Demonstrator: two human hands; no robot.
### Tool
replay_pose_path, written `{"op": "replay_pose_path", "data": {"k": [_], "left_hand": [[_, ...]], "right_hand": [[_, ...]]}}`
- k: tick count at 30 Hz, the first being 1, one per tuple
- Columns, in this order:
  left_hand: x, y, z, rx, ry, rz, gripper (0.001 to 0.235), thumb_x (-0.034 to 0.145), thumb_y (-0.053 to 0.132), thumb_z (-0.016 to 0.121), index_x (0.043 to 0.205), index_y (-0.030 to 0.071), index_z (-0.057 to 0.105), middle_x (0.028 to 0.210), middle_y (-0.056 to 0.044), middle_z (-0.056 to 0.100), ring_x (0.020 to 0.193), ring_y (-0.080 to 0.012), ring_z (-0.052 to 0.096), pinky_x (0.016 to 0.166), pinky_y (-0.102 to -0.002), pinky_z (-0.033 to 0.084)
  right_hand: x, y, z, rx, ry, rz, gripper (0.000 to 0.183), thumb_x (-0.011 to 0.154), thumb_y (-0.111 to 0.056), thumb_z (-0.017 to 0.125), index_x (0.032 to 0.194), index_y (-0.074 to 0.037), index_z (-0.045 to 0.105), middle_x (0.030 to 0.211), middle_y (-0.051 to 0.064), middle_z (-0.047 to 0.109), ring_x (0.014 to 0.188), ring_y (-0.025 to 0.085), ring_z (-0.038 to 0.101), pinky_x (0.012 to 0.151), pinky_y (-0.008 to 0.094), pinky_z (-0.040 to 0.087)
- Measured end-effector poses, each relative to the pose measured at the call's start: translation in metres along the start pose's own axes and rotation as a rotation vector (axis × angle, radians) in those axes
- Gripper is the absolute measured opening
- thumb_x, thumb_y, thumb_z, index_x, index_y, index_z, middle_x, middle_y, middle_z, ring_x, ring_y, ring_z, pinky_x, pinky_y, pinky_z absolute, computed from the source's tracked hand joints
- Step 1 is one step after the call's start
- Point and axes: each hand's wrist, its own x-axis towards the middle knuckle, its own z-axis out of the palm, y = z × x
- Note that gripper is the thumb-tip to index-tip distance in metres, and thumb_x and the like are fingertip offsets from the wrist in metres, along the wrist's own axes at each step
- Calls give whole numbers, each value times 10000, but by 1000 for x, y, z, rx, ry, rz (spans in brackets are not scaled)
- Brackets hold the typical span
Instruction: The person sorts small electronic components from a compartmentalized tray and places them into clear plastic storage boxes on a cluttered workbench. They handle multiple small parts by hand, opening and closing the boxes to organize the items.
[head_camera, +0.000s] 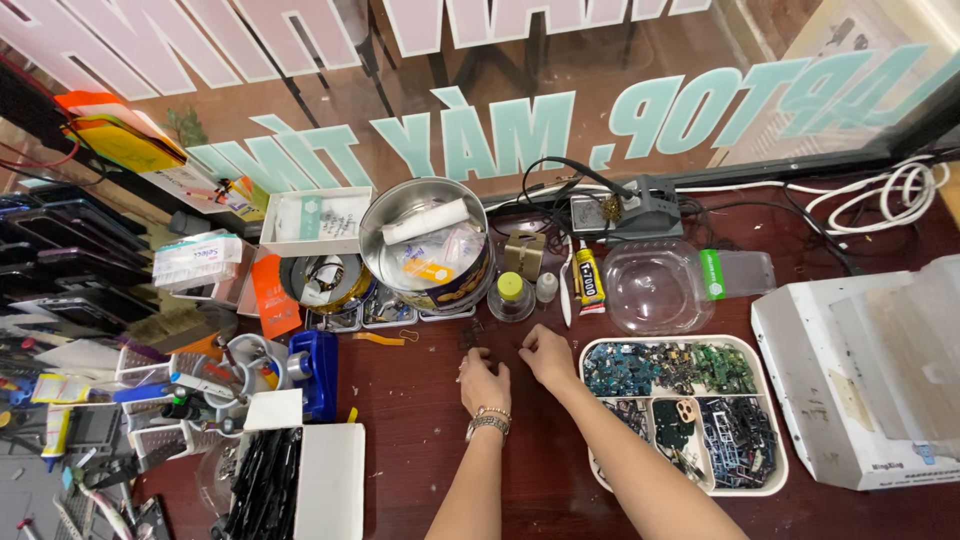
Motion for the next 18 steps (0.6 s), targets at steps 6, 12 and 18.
{"op": "replay_pose_path", "data": {"k": [6, 12, 18], "left_hand": [[-3, 16, -4, 115, 6, -100, 451, 765, 221, 873, 1125, 127, 619, 1267, -77, 579, 1234, -285, 569, 973, -404, 530], [11, 7, 2, -15, -79, -90, 377, 807, 158, 832, 1112, 82, 624, 1087, -115, 698, 1013, -301, 700, 894, -423, 572], [29, 0, 14, -643, -146, -146, 203, 849, 74, 752, 1032, 9, 694, 941, -136, 776, 810, -211, 768, 722, -341, 635]], "right_hand": [[-3, 8, 1, 167, -87, 113, 189, 815, -87, 794, 937, -24, 665, 792, 101, 739, 673, 219, 729, 619, 346, 569], [-2, 1, -4, 255, -120, 108, 202, 830, -76, 770, 994, -14, 670, 832, 97, 744, 689, 179, 730, 602, 322, 596], [-3, -14, -20, 302, -171, 71, 171, 881, -123, 753, 1006, -13, 715, 864, 98, 768, 693, 177, 692, 651, 307, 560]]}}
